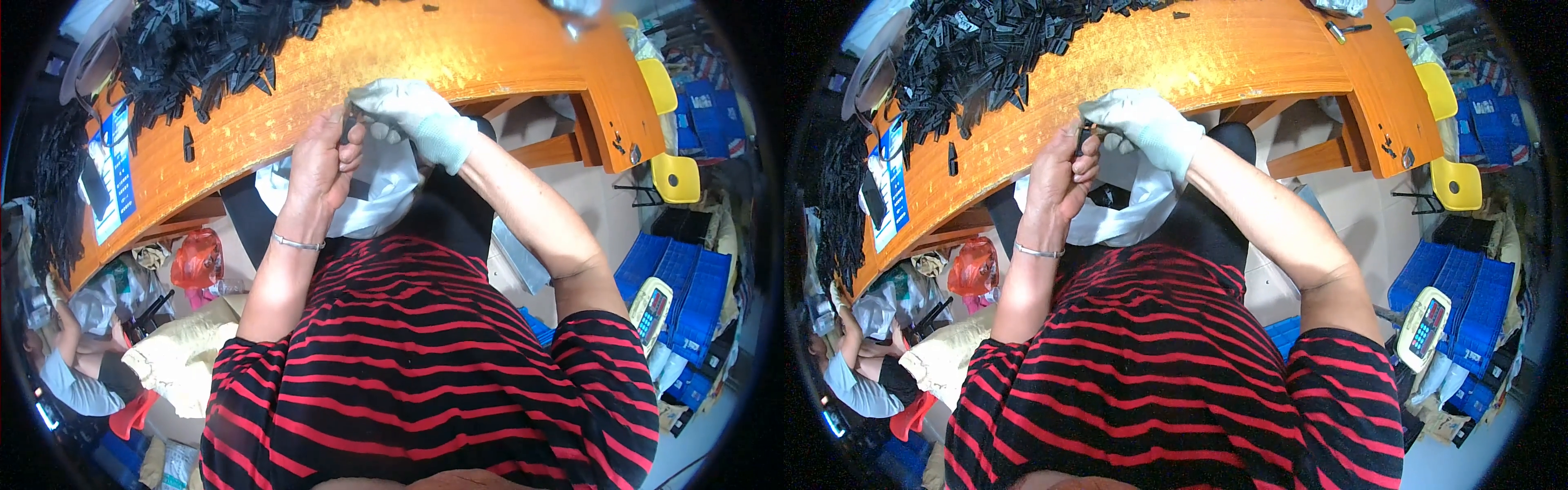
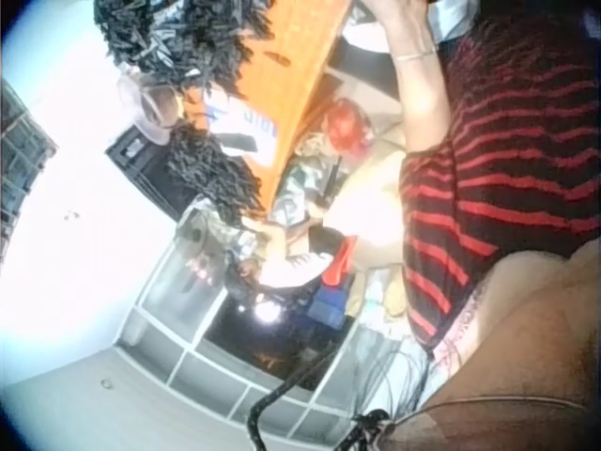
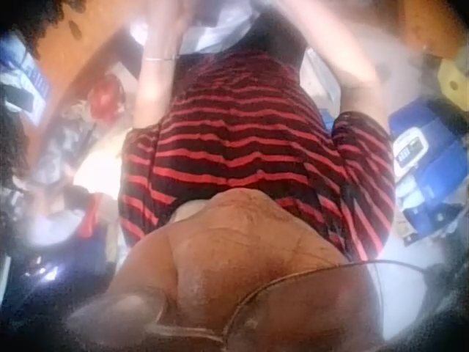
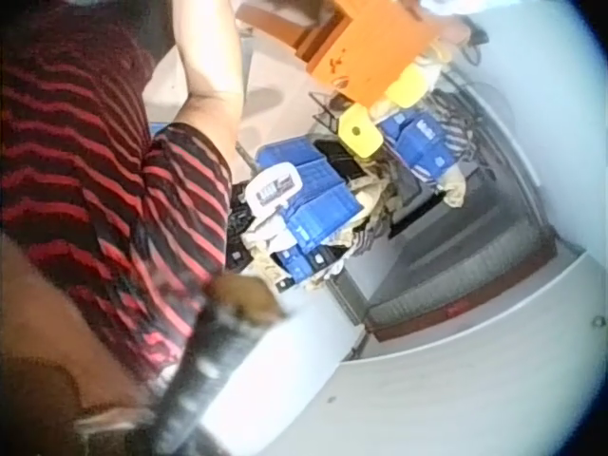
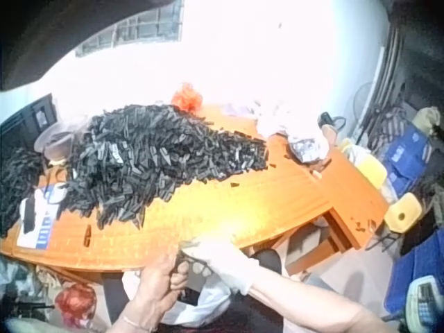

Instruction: The person cleans small black plastic parts by hand at a workstation.

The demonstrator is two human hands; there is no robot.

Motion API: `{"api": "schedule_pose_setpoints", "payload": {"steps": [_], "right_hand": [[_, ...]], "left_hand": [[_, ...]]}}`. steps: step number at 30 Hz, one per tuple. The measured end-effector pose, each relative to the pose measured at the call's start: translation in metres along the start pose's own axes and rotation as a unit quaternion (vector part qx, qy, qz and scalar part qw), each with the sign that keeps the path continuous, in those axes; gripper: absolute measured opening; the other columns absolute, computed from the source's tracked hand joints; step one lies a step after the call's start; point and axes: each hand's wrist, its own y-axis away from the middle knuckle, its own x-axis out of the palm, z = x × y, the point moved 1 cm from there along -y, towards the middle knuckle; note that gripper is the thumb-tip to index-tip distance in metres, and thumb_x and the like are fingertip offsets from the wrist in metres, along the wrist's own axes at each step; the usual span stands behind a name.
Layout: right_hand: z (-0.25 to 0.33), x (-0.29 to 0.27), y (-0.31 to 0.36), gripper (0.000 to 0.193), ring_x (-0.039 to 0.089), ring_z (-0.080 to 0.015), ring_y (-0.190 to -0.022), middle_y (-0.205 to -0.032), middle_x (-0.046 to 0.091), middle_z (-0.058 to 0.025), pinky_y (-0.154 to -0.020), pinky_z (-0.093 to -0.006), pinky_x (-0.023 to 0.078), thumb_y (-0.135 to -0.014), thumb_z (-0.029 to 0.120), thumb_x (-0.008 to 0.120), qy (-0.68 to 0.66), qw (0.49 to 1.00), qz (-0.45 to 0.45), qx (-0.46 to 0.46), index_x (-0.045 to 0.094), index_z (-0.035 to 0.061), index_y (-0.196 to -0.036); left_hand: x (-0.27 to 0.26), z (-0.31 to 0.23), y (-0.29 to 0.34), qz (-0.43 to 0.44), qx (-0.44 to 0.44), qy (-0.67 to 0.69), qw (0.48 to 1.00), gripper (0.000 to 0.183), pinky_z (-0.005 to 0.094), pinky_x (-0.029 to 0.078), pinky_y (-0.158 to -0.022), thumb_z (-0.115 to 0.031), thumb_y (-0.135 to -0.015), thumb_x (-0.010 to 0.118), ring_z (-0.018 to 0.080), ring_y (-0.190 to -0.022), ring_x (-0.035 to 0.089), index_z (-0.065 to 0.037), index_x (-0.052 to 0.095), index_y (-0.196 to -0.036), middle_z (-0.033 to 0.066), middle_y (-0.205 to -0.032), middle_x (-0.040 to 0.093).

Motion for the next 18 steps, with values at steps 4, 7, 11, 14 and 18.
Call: {"api": "schedule_pose_setpoints", "payload": {"steps": [4, 7, 11, 14, 18], "right_hand": [[-0.007, 0.009, -0.004, 0.022, 0.063, -0.0083, -0.069, -0.072, 0.070, -0.0046, -0.063, -0.0262, 0.049, -0.094, 0.023, 0.069, 0.184, 0.980, -0.034, -0.065, 0.071, 0.0011, -0.094], [-0.039, 0.009, -0.010, 0.023, 0.067, -0.0135, -0.070, -0.077, 0.071, -0.0096, -0.064, -0.0305, 0.052, -0.095, 0.022, 0.068, 0.286, 0.955, -0.018, -0.077, 0.069, -0.0010, -0.094], [-0.031, 0.007, 0.002, 0.029, 0.071, -0.0347, -0.091, -0.095, 0.073, -0.0181, -0.080, -0.0403, 0.055, -0.095, 0.031, 0.064, 0.425, 0.896, 0.035, -0.128, 0.072, 0.0042, -0.102], [0.000, -0.020, -0.007, 0.029, 0.071, -0.0365, -0.094, -0.098, 0.073, -0.0187, -0.083, -0.0424, 0.056, -0.094, 0.031, 0.061, 0.440, 0.873, 0.014, -0.213, 0.075, 0.0064, -0.100], [0.026, -0.091, -0.061, 0.023, 0.069, -0.0369, -0.094, -0.098, 0.072, -0.0187, -0.084, -0.0429, 0.055, -0.092, 0.023, 0.060, 0.534, 0.801, -0.157, -0.221, 0.074, 0.0060, -0.096]], "left_hand": [[0.008, 0.019, 0.006, -0.041, 0.010, 0.036, 0.998, 0.021, 0.0193, 0.029, -0.047, -0.025, -0.111, 0.040, 0.0062, -0.055, 0.038, -0.008, 0.050, -0.117, 0.0029, -0.078, 0.054], [-0.020, 0.035, 0.012, -0.024, -0.001, -0.057, 0.998, 0.023, 0.0194, 0.032, -0.048, -0.024, -0.112, 0.038, 0.0060, -0.057, 0.046, -0.007, 0.051, -0.120, 0.0038, -0.080, 0.059], [-0.054, 0.016, 0.036, -0.061, 0.124, -0.520, 0.843, 0.022, 0.0343, 0.049, -0.056, -0.023, -0.106, 0.050, 0.0251, -0.068, 0.066, -0.007, 0.059, -0.119, 0.0149, -0.084, 0.069], [-0.028, -0.033, 0.039, -0.120, 0.259, -0.752, 0.594, 0.018, 0.0466, 0.054, -0.072, -0.021, -0.097, 0.062, 0.0409, -0.088, 0.068, -0.008, 0.065, -0.109, 0.0212, -0.096, 0.070], [-0.008, -0.078, -0.023, -0.159, 0.339, -0.740, 0.559, 0.018, 0.0415, 0.053, -0.072, -0.017, -0.096, 0.064, 0.0359, -0.084, 0.069, -0.005, 0.067, -0.110, 0.0184, -0.095, 0.070]]}}
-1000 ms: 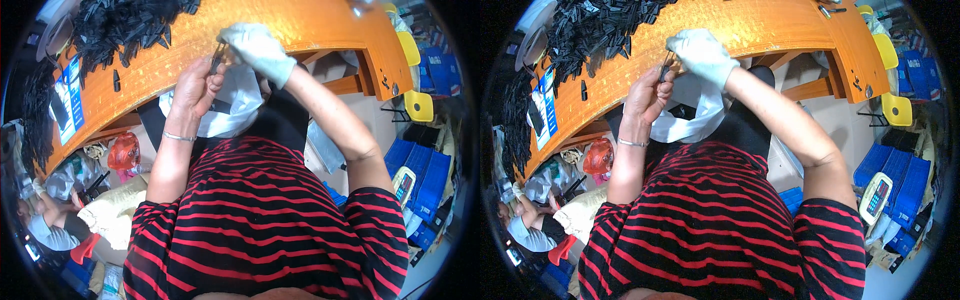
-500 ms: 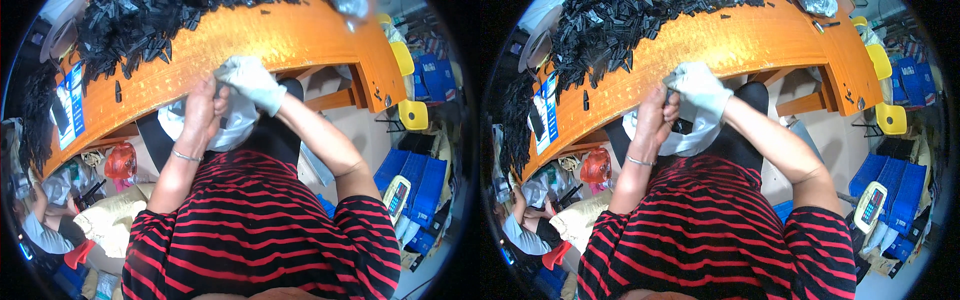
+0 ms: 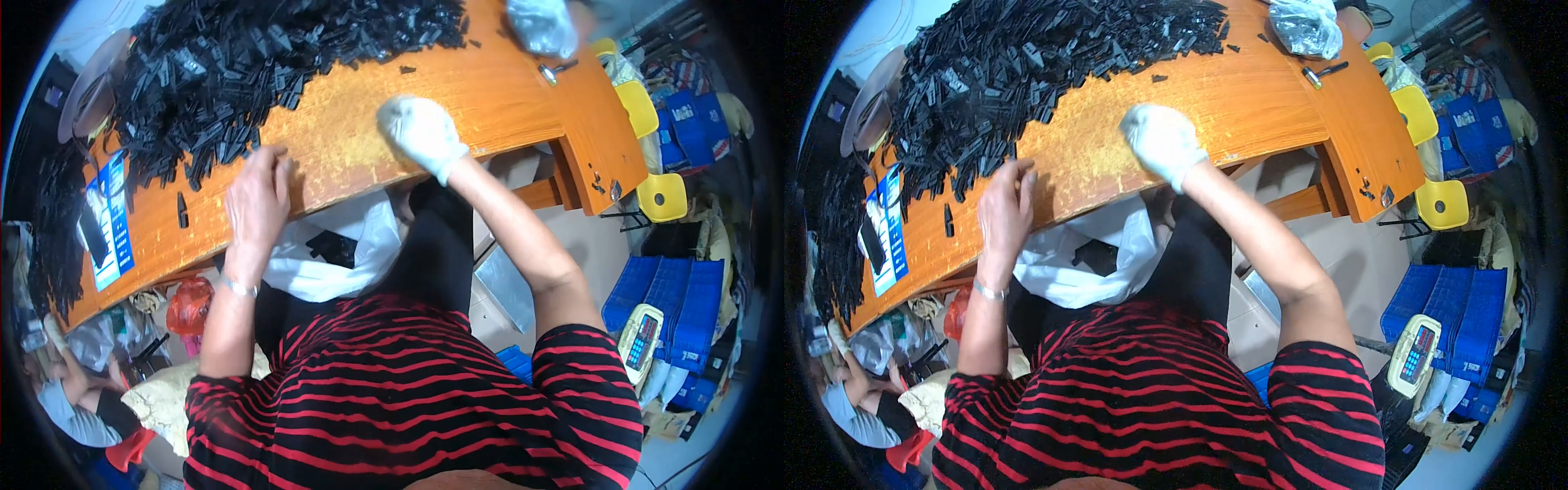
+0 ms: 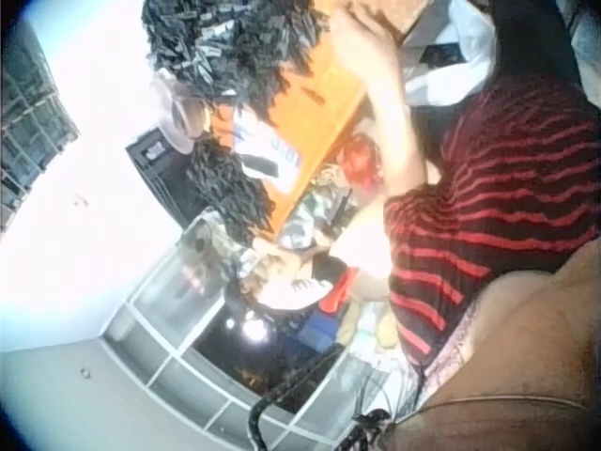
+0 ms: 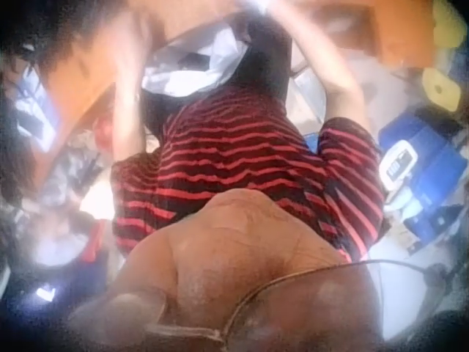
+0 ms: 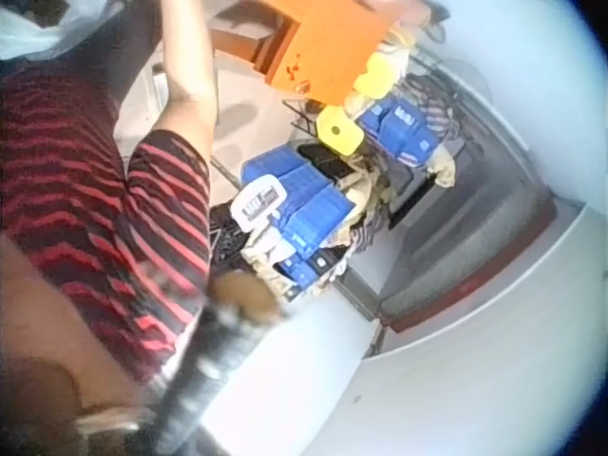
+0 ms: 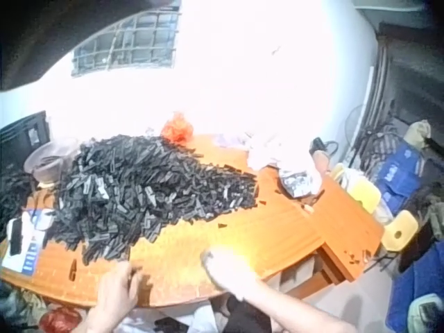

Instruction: The person cleans small black plastic parts by hand at a workstation.

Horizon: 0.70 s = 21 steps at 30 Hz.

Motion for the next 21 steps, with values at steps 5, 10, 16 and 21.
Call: {"api": "schedule_pose_setpoints", "payload": {"steps": [5, 10, 16, 21], "right_hand": [[-0.058, 0.001, -0.066, 0.019, 0.068, -0.0388, -0.096, -0.101, 0.070, -0.0194, -0.084, -0.0456, 0.054, -0.090, 0.022, 0.059, 0.099, 0.990, -0.100, 0.012, 0.071, 0.0091, -0.096], [-0.090, 0.008, -0.097, 0.020, 0.068, -0.0394, -0.098, -0.104, 0.069, -0.0218, -0.087, -0.0472, 0.054, -0.090, 0.020, 0.061, 0.185, 0.983, 0.007, 0.005, 0.068, 0.0050, -0.100], [-0.063, 0.002, -0.077, 0.028, 0.068, -0.0417, -0.100, -0.110, 0.071, -0.0213, -0.090, -0.0458, 0.054, -0.090, 0.018, 0.054, 0.094, 0.994, 0.059, -0.001, 0.072, 0.0066, -0.108], [-0.030, 0.012, -0.046, 0.022, 0.070, -0.0286, -0.080, -0.085, 0.073, -0.0149, -0.076, -0.0377, 0.056, -0.092, 0.018, 0.062, -0.235, 0.962, 0.105, 0.091, 0.072, 0.0005, -0.101]], "left_hand": [[0.050, 0.020, -0.083, -0.062, 0.064, -0.064, 0.994, 0.022, 0.0450, 0.055, -0.072, -0.016, -0.090, 0.071, 0.0359, -0.089, 0.066, -0.004, 0.064, -0.106, 0.0155, -0.099, 0.063], [0.082, 0.023, -0.118, -0.035, 0.056, -0.132, 0.989, 0.022, 0.0441, 0.057, -0.075, -0.014, -0.084, 0.075, 0.0335, -0.090, 0.067, -0.004, 0.060, -0.099, 0.0153, -0.100, 0.059], [0.078, 0.033, -0.107, -0.058, 0.061, -0.095, 0.992, 0.017, 0.0460, 0.056, -0.075, -0.008, -0.086, 0.070, 0.0372, -0.087, 0.067, -0.003, 0.062, -0.100, 0.0173, -0.099, 0.060], [0.073, 0.028, -0.074, -0.053, 0.046, 0.008, 0.998, 0.012, 0.0463, 0.054, -0.075, -0.009, -0.087, 0.069, 0.0381, -0.088, 0.066, -0.004, 0.069, -0.098, 0.0152, -0.101, 0.063]]}}
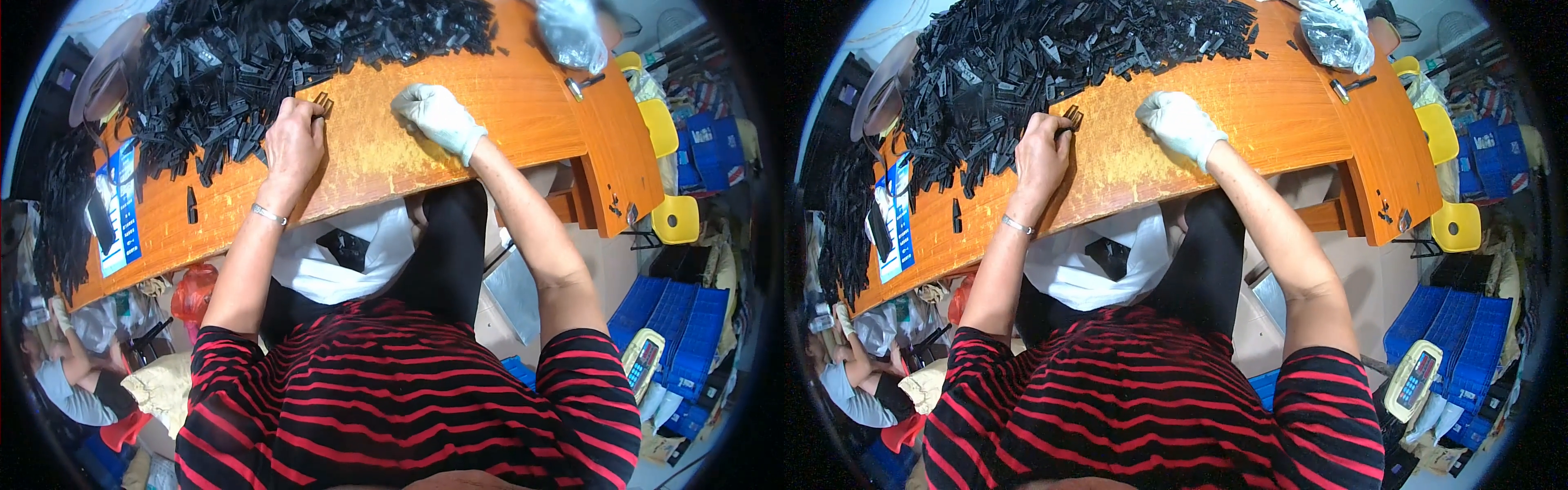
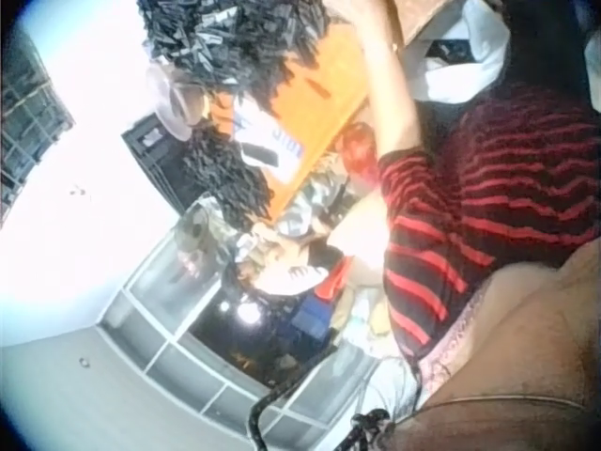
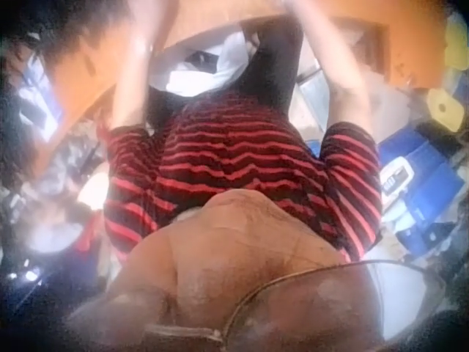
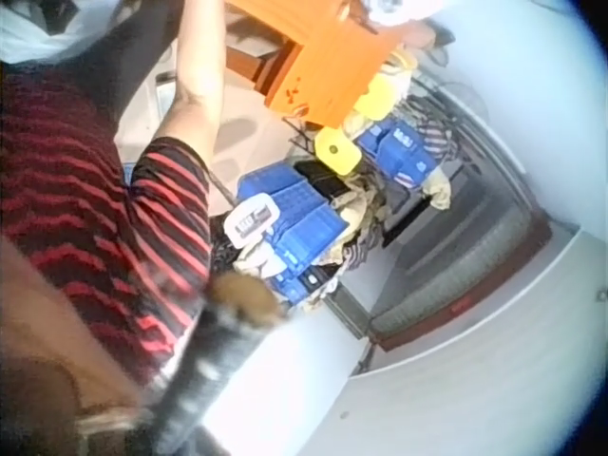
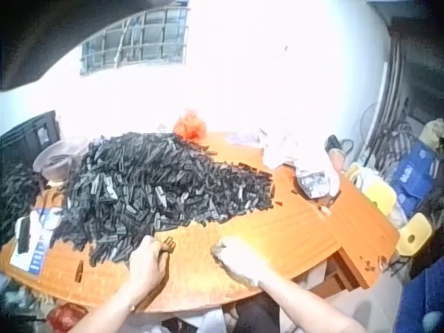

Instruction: The person cleans small black plastic parts by hand at a workstation.

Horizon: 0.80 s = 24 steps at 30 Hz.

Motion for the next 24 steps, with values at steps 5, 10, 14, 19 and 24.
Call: {"api": "schedule_pose_setpoints", "payload": {"steps": [5, 10, 14, 19, 24], "right_hand": [[0.019, 0.027, 0.026, 0.017, 0.058, -0.0086, -0.059, -0.079, 0.069, -0.0065, -0.055, -0.0246, 0.048, -0.095, 0.016, 0.065, -0.185, 0.980, 0.018, 0.065, 0.066, 0.0000, -0.100], [0.023, 0.044, 0.040, 0.020, 0.056, -0.0083, -0.058, -0.075, 0.066, -0.0039, -0.051, -0.0256, 0.045, -0.095, 0.020, 0.066, -0.184, 0.981, 0.006, 0.066, 0.067, 0.0006, -0.101], [0.037, 0.050, 0.046, 0.021, 0.057, -0.0084, -0.058, -0.073, 0.064, -0.0030, -0.052, -0.0257, 0.045, -0.097, 0.019, 0.065, -0.155, 0.986, -0.007, 0.059, 0.068, 0.0000, -0.106], [0.045, 0.048, 0.054, 0.028, 0.060, -0.0087, -0.065, -0.080, 0.068, -0.0061, -0.060, -0.0241, 0.051, -0.098, 0.020, 0.066, -0.258, 0.963, 0.009, 0.077, 0.068, -0.0023, -0.116], [0.056, 0.052, 0.052, 0.027, 0.062, -0.0096, -0.063, -0.088, 0.070, -0.0070, -0.058, -0.0247, 0.051, -0.098, 0.019, 0.064, -0.217, 0.974, -0.065, 0.015, 0.067, -0.0015, -0.115]], "left_hand": [[-0.011, -0.005, 0.009, 0.003, -0.023, -0.014, 1.000, 0.010, 0.0449, 0.054, -0.076, -0.014, -0.087, 0.071, 0.0349, -0.087, 0.067, -0.004, 0.070, -0.091, 0.0134, -0.100, 0.063], [-0.007, -0.016, 0.008, 0.003, 0.018, -0.093, 0.995, 0.022, 0.0414, 0.054, -0.075, -0.023, -0.083, 0.078, 0.0320, -0.093, 0.063, -0.004, 0.070, -0.090, 0.0129, -0.096, 0.060], [0.002, -0.019, 0.010, 0.007, 0.037, -0.110, 0.993, 0.022, 0.0421, 0.054, -0.077, -0.019, -0.081, 0.078, 0.0335, -0.093, 0.062, -0.002, 0.066, -0.089, 0.0146, -0.097, 0.060], [0.008, -0.013, 0.015, -0.039, 0.063, -0.056, 0.996, 0.020, 0.0391, 0.055, -0.071, -0.015, -0.089, 0.073, 0.0279, -0.087, 0.064, -0.001, 0.061, -0.095, 0.0115, -0.092, 0.063], [0.001, -0.022, 0.034, 0.089, -0.283, 0.621, 0.725, 0.018, 0.0236, 0.052, -0.064, -0.019, -0.106, 0.056, 0.0118, -0.074, 0.063, -0.003, 0.056, -0.115, 0.0020, -0.090, 0.064]]}}
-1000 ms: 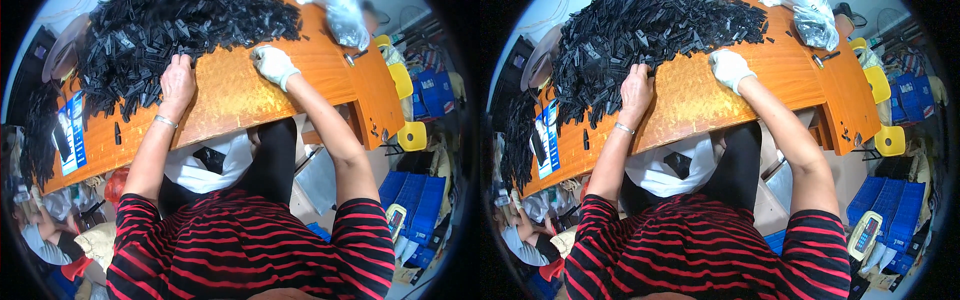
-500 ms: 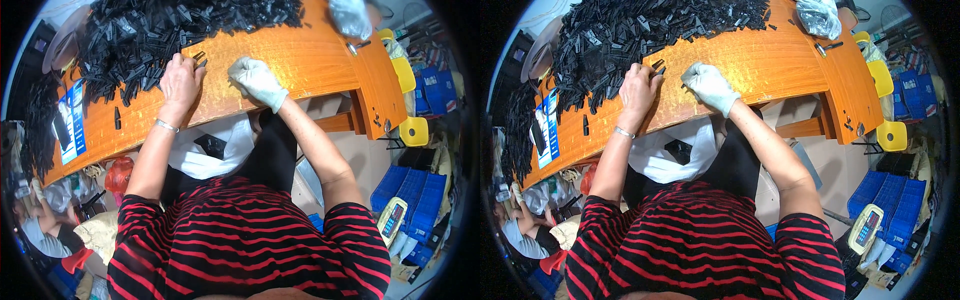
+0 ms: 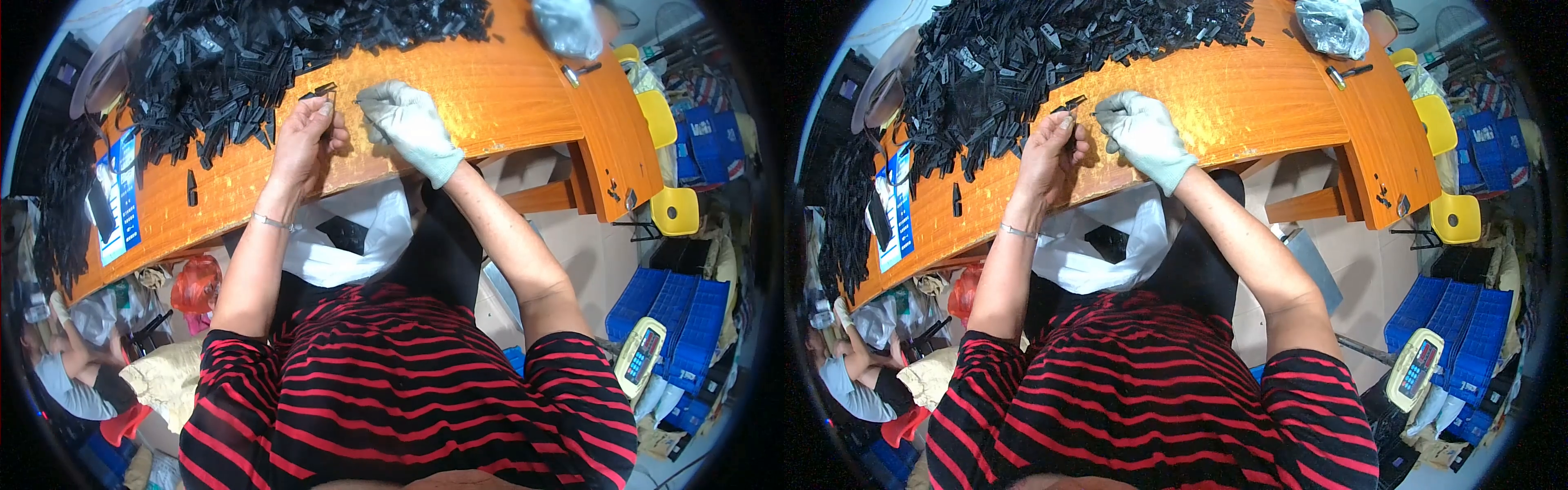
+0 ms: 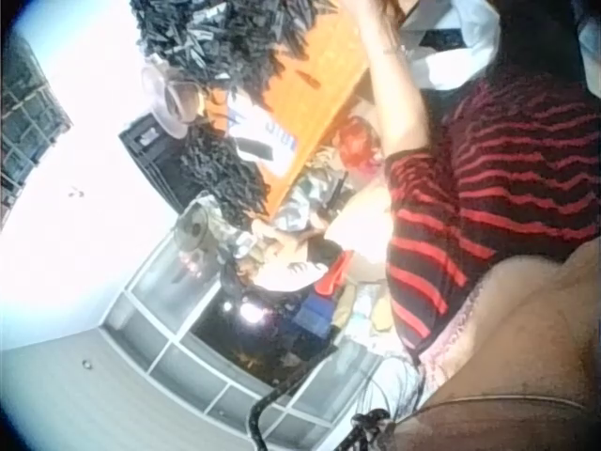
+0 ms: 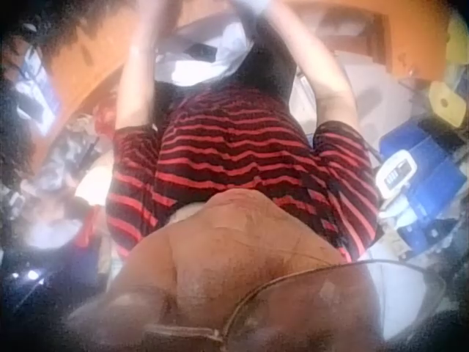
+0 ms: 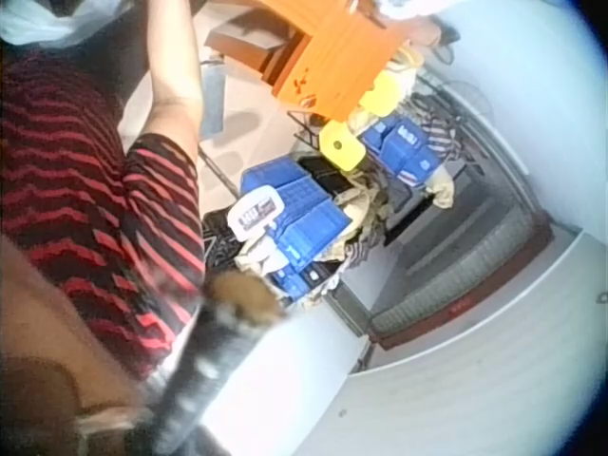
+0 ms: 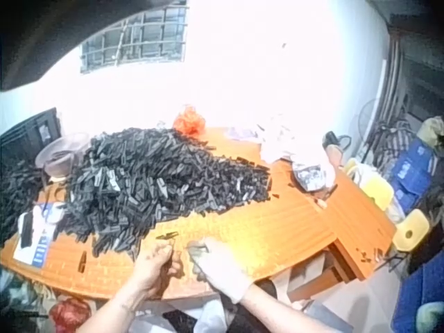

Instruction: The person cleans small black plastic parts by hand at a workstation.

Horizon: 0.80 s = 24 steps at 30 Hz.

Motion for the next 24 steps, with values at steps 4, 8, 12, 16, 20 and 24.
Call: {"api": "schedule_pose_setpoints", "payload": {"steps": [4, 8, 12, 16, 20, 24], "right_hand": [[0.009, 0.009, 0.002, 0.026, 0.064, -0.0100, -0.067, -0.093, 0.072, -0.0067, -0.059, -0.0252, 0.052, -0.099, 0.021, 0.064, 0.049, 0.997, -0.014, -0.054, 0.067, -0.0011, -0.114], [0.019, 0.014, 0.006, 0.028, 0.066, -0.0117, -0.083, -0.097, 0.073, -0.0079, -0.072, -0.0270, 0.055, -0.096, 0.020, 0.067, 0.063, 0.997, -0.011, -0.041, 0.069, 0.0011, -0.117], [0.015, 0.019, 0.008, 0.027, 0.066, -0.0117, -0.083, -0.099, 0.072, -0.0075, -0.072, -0.0268, 0.055, -0.096, 0.020, 0.067, 0.038, 0.998, -0.004, -0.045, 0.069, 0.0010, -0.116], [0.010, 0.026, 0.009, 0.025, 0.067, -0.0122, -0.078, -0.097, 0.073, -0.0079, -0.069, -0.0268, 0.055, -0.097, 0.018, 0.065, 0.049, 0.998, 0.003, -0.041, 0.068, 0.0006, -0.115], [0.000, 0.031, 0.005, 0.023, 0.070, -0.0160, -0.080, -0.095, 0.074, -0.0111, -0.072, -0.0290, 0.056, -0.097, 0.017, 0.064, 0.108, 0.985, -0.017, -0.135, 0.068, 0.0007, -0.113], [0.005, 0.035, 0.010, 0.023, 0.072, -0.0213, -0.086, -0.099, 0.075, -0.0133, -0.077, -0.0322, 0.057, -0.096, 0.018, 0.066, 0.061, 0.995, -0.007, -0.084, 0.068, 0.0010, -0.112]], "left_hand": [[0.002, -0.003, 0.019, 0.068, -0.098, 0.194, 0.974, 0.034, 0.0244, 0.052, -0.069, -0.024, -0.108, 0.051, 0.0133, -0.080, 0.060, -0.002, 0.053, -0.133, 0.0028, -0.095, 0.061], [-0.001, -0.003, 0.028, 0.089, -0.129, 0.281, 0.947, 0.041, 0.0268, 0.050, -0.072, -0.028, -0.108, 0.050, 0.0141, -0.083, 0.056, -0.001, 0.049, -0.139, 0.0041, -0.097, 0.059], [-0.013, 0.003, 0.033, 0.103, -0.129, 0.286, 0.944, 0.032, 0.0229, 0.041, -0.058, -0.028, -0.109, 0.050, 0.0111, -0.068, 0.047, -0.003, 0.052, -0.127, 0.0010, -0.087, 0.053], [-0.003, -0.005, 0.043, 0.054, -0.111, 0.255, 0.959, 0.023, 0.0214, 0.033, -0.051, -0.024, -0.109, 0.047, 0.0085, -0.061, 0.042, -0.003, 0.052, -0.117, 0.0000, -0.079, 0.048], [0.012, -0.016, 0.050, -0.084, -0.120, 0.156, 0.977, 0.024, 0.0212, 0.029, -0.049, -0.023, -0.110, 0.043, 0.0068, -0.058, 0.039, -0.002, 0.053, -0.117, -0.0010, -0.076, 0.046], [0.004, -0.012, 0.060, 0.012, -0.086, 0.137, 0.987, 0.026, 0.0218, 0.029, -0.048, -0.025, -0.110, 0.043, 0.0067, -0.057, 0.039, -0.002, 0.053, -0.116, -0.0009, -0.077, 0.048]]}}
